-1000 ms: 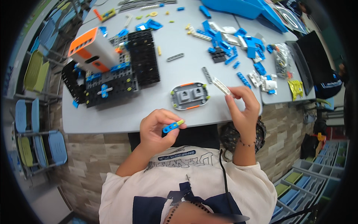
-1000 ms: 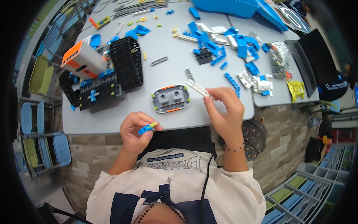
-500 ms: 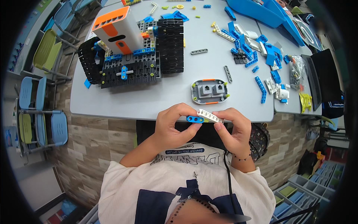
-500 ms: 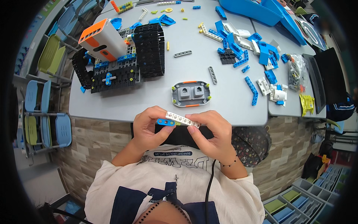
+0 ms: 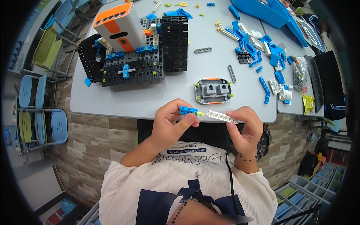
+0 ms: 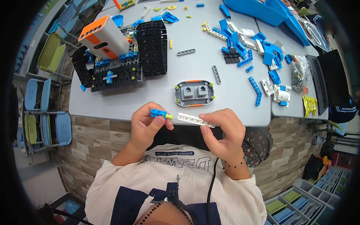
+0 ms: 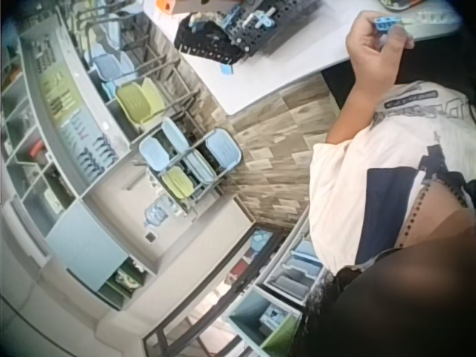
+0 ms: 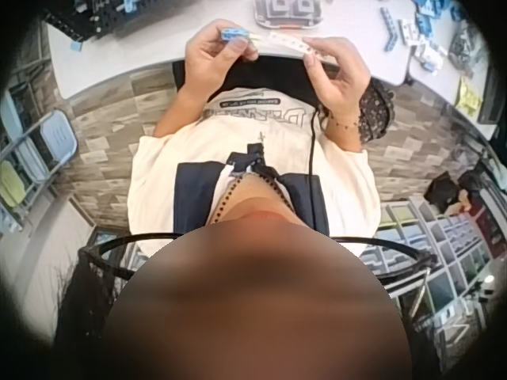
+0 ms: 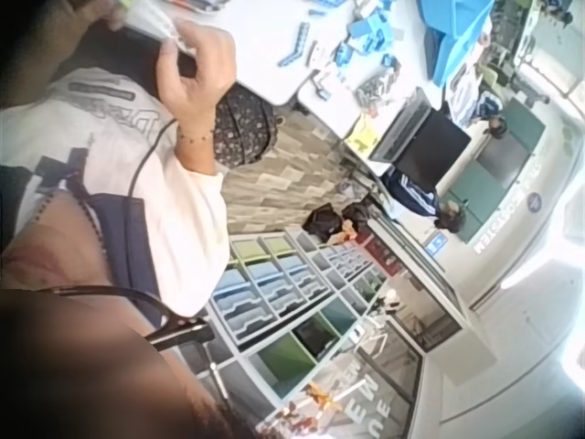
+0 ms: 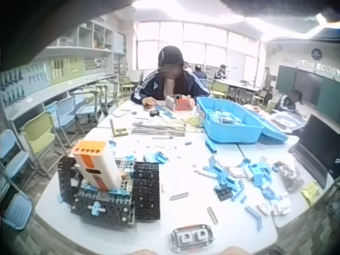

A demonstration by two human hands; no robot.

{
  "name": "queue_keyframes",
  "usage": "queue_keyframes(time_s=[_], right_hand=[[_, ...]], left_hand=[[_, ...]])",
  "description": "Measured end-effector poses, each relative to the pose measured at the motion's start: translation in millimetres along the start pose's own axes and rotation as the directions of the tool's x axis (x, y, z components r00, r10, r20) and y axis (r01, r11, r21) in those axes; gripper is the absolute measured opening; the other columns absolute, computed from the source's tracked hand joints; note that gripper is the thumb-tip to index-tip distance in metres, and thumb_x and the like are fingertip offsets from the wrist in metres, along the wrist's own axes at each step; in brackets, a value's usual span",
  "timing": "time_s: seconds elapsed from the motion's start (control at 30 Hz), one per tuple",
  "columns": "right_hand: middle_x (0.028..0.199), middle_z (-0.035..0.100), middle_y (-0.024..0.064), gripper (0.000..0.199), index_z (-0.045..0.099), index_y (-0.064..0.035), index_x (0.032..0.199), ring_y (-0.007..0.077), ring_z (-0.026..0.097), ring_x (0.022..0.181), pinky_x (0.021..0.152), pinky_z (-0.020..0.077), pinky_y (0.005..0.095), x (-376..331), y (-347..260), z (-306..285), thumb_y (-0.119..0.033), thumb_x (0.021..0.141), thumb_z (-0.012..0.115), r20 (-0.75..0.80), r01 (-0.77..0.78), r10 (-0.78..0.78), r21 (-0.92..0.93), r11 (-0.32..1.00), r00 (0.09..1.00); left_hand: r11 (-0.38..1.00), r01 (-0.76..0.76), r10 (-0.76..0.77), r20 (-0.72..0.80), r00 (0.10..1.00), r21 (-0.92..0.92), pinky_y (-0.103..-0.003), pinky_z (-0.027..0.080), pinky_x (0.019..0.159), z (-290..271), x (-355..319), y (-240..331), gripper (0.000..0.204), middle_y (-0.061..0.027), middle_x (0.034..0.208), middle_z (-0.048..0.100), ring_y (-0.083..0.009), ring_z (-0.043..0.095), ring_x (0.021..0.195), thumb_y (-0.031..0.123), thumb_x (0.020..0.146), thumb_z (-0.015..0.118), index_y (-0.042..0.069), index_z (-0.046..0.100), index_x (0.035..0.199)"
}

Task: The person assembles a small Lego Technic subassembly by hand, connecting blue and white beams with yellow pins and attaching them to a gray chassis piece. The person repeatedly picks parts from the table, aligns them, and secures them into the growing structure.

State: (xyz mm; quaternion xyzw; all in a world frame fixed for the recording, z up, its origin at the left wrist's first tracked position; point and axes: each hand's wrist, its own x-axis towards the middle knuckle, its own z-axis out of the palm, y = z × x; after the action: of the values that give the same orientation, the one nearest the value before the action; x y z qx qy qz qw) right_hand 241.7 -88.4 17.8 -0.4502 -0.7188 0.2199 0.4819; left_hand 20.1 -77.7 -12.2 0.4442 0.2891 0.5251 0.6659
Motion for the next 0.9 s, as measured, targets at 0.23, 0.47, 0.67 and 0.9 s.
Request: queue_keyframes(time_s=[0.23, 0.47, 0.67, 0.9], right_hand=[[0.080, 0.068, 0.0085, 0.027, 0.072, -0.0021, 0.093, 0.0185, 0.056, 0.064, 0.059, 0.0439, 0.0278, 1, -3, 2, 0.004, 0.067, 0.072, -0.005, 0.039, -0.039, -0.012, 0.999, 0.999], [0.078, 0.066, 0.0068, 0.033, 0.072, -0.0029, 0.095, 0.0195, 0.056, 0.063, 0.059, 0.0421, 0.0307, 3, -5, 1, 0.006, 0.063, 0.073, 0.018, 0.130, -0.129, -0.049, 0.990, 0.991], [0.079, 0.066, 0.0087, 0.034, 0.071, 0.0001, 0.096, 0.0210, 0.058, 0.063, 0.060, 0.0433, 0.0317, 3, -4, 3, 0.008, 0.063, 0.073, 0.004, 0.175, -0.175, 0.007, 0.984, 0.984], [0.079, 0.065, 0.0104, 0.036, 0.070, 0.0023, 0.098, 0.0233, 0.059, 0.065, 0.060, 0.0460, 0.0327, 1, -4, 4, 0.012, 0.064, 0.072, 0.023, 0.186, -0.187, 0.038, 0.982, 0.982]], left_hand=[[0.998, 0.044, -0.042, 0.022, 0.999, -0.054, -0.026, 0.053, 0.072, 0, 1, 4, 0.017, -0.0064, 0.083, 0.065, -0.0110, 0.064, 0.076, 0.014, 0.095, 0.066, -0.001, 0.058, 0.098], [0.995, 0.091, -0.090, 0.014, 0.996, -0.031, -0.026, 0.053, 0.072, -2, 0, 6, 0.018, -0.0054, 0.083, 0.065, -0.0103, 0.063, 0.076, 0.015, 0.094, 0.067, 0.000, 0.059, 0.096], [0.996, 0.092, -0.092, 0.018, 0.996, 0.016, -0.025, 0.052, 0.072, -1, -3, 9, 0.018, -0.0048, 0.082, 0.065, -0.0099, 0.064, 0.076, 0.017, 0.094, 0.068, 0.001, 0.059, 0.094], [0.992, 0.121, -0.119, 0.062, 0.991, -0.038, -0.024, 0.052, 0.070, -2, -3, 12, 0.015, -0.0055, 0.080, 0.065, -0.0097, 0.064, 0.075, 0.014, 0.094, 0.067, 0.002, 0.059, 0.092]])
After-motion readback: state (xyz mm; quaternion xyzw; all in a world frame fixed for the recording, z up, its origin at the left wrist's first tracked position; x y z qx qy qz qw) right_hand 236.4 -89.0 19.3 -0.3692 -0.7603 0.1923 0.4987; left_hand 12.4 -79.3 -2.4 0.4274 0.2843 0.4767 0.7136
